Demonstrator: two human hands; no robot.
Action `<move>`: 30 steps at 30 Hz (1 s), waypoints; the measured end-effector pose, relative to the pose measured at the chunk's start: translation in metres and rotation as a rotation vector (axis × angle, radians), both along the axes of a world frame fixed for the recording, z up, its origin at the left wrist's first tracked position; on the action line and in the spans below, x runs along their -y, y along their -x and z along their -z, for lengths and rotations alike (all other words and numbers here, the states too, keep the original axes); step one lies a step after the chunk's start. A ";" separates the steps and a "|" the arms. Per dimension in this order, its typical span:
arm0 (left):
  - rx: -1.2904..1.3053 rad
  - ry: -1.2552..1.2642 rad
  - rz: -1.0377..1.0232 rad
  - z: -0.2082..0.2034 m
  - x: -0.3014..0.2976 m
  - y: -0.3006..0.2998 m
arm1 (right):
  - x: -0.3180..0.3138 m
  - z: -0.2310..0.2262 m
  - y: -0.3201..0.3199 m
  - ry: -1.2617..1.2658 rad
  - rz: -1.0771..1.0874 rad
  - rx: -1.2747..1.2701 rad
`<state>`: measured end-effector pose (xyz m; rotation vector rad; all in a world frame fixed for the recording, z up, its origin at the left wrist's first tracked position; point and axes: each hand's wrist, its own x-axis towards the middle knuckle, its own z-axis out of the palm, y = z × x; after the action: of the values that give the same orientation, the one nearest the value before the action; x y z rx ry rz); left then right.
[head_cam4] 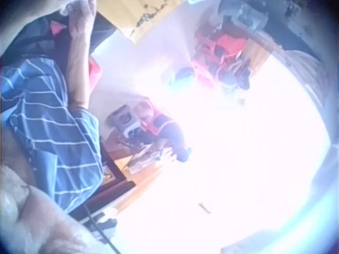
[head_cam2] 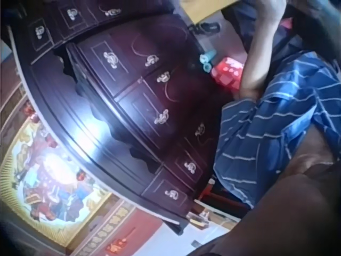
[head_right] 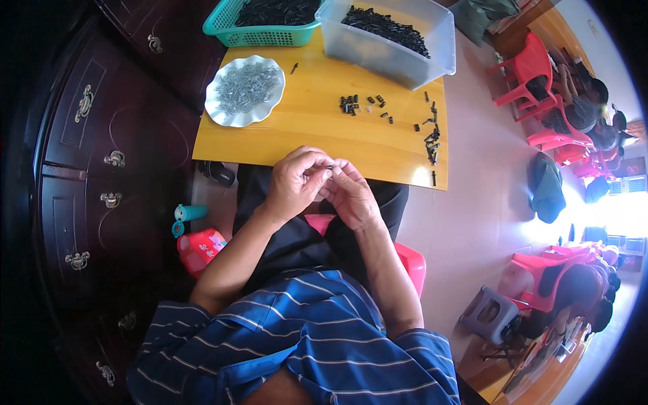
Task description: The person picks up small black plastic components and pins from the table and assembles them together by hand.
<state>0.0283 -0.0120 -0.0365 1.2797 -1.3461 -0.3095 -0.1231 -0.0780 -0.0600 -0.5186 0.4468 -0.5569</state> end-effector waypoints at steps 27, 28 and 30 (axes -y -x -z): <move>-0.232 -0.092 -0.024 -0.004 -0.006 -0.001 | 0.140 -0.016 0.021 1.612 0.288 -1.514; -0.264 -0.111 0.001 -0.006 -0.006 -0.002 | 0.136 -0.014 0.024 1.581 0.306 -1.515; -0.298 -0.132 0.015 -0.010 -0.008 -0.003 | 0.125 -0.015 0.029 1.469 0.353 -1.380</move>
<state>0.0317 -0.0042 -0.0265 1.2756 -1.0951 -0.5844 -0.1518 -0.2028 -0.0452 -2.3187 1.4491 -0.7505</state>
